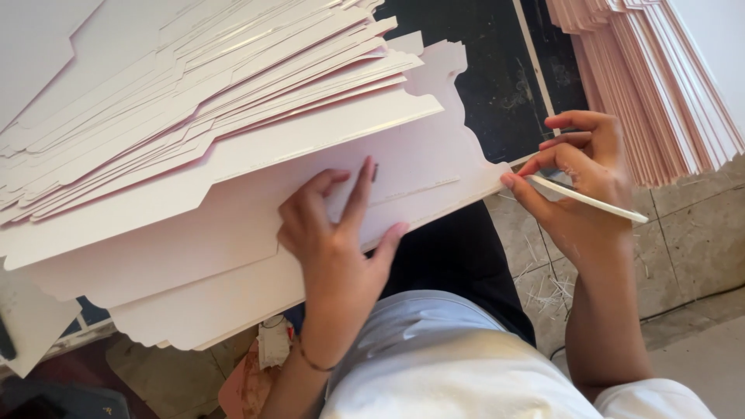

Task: Applying double-sided tape to a stack of pre-cut paper folders in a production environment.

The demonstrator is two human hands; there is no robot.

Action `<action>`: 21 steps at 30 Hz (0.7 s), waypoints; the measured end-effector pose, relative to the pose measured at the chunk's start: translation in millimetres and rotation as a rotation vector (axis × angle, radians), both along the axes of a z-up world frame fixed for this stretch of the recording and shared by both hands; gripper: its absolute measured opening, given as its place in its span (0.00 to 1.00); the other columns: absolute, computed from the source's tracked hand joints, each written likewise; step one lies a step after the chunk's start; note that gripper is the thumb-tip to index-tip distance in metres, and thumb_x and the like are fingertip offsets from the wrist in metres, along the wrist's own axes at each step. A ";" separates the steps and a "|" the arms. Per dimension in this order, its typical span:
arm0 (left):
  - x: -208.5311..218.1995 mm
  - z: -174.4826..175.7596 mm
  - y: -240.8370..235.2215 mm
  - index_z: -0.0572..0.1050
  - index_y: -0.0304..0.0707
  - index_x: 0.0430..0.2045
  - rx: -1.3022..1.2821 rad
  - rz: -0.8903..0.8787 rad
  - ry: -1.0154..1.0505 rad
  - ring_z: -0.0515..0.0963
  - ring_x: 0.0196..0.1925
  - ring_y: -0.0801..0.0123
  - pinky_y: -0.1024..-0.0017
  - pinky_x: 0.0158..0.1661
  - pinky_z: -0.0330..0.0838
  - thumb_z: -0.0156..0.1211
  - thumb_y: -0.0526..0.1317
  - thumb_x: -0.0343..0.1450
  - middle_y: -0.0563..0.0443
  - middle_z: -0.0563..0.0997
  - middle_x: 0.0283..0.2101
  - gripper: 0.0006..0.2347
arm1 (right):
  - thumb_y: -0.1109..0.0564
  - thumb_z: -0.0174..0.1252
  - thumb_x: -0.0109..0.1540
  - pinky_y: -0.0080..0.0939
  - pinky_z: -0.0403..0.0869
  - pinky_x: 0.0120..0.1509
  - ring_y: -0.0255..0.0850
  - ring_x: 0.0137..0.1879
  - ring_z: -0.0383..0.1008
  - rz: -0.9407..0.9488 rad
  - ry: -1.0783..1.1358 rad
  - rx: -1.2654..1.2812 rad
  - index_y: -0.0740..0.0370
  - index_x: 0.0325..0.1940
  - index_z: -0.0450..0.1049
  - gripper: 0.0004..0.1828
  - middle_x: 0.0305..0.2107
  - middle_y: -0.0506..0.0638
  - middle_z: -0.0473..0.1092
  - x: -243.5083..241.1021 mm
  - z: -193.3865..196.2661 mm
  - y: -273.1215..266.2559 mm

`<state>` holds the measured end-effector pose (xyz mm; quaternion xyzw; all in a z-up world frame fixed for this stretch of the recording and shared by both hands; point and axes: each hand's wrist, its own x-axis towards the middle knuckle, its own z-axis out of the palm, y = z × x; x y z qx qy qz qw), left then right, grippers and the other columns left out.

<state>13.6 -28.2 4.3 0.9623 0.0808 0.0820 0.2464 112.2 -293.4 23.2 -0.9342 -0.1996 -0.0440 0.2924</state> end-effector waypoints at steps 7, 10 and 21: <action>-24.8 4.8 7.3 0.65 0.51 0.76 0.332 -0.007 -0.106 0.77 0.62 0.58 0.54 0.63 0.77 0.87 0.49 0.67 0.44 0.75 0.67 0.42 | 0.65 0.71 0.70 0.50 0.79 0.71 0.52 0.57 0.75 0.089 -0.106 0.395 0.78 0.45 0.74 0.13 0.63 0.68 0.58 -4.7 25.5 6.9; -26.2 -18.5 33.6 0.70 0.58 0.74 0.448 0.122 -0.179 0.78 0.46 0.64 0.73 0.39 0.77 0.73 0.20 0.70 0.53 0.83 0.50 0.38 | 0.63 0.73 0.68 0.48 0.80 0.68 0.52 0.58 0.74 0.131 -0.108 0.413 0.74 0.43 0.75 0.13 0.64 0.66 0.59 0.4 15.8 14.1; 6.0 10.7 24.9 0.76 0.47 0.66 0.395 -0.153 -0.300 0.81 0.63 0.59 0.54 0.61 0.71 0.63 0.28 0.78 0.46 0.79 0.59 0.20 | 0.65 0.70 0.71 0.50 0.76 0.67 0.52 0.61 0.73 0.111 -0.031 0.234 0.70 0.44 0.82 0.04 0.64 0.60 0.59 2.7 -3.6 33.3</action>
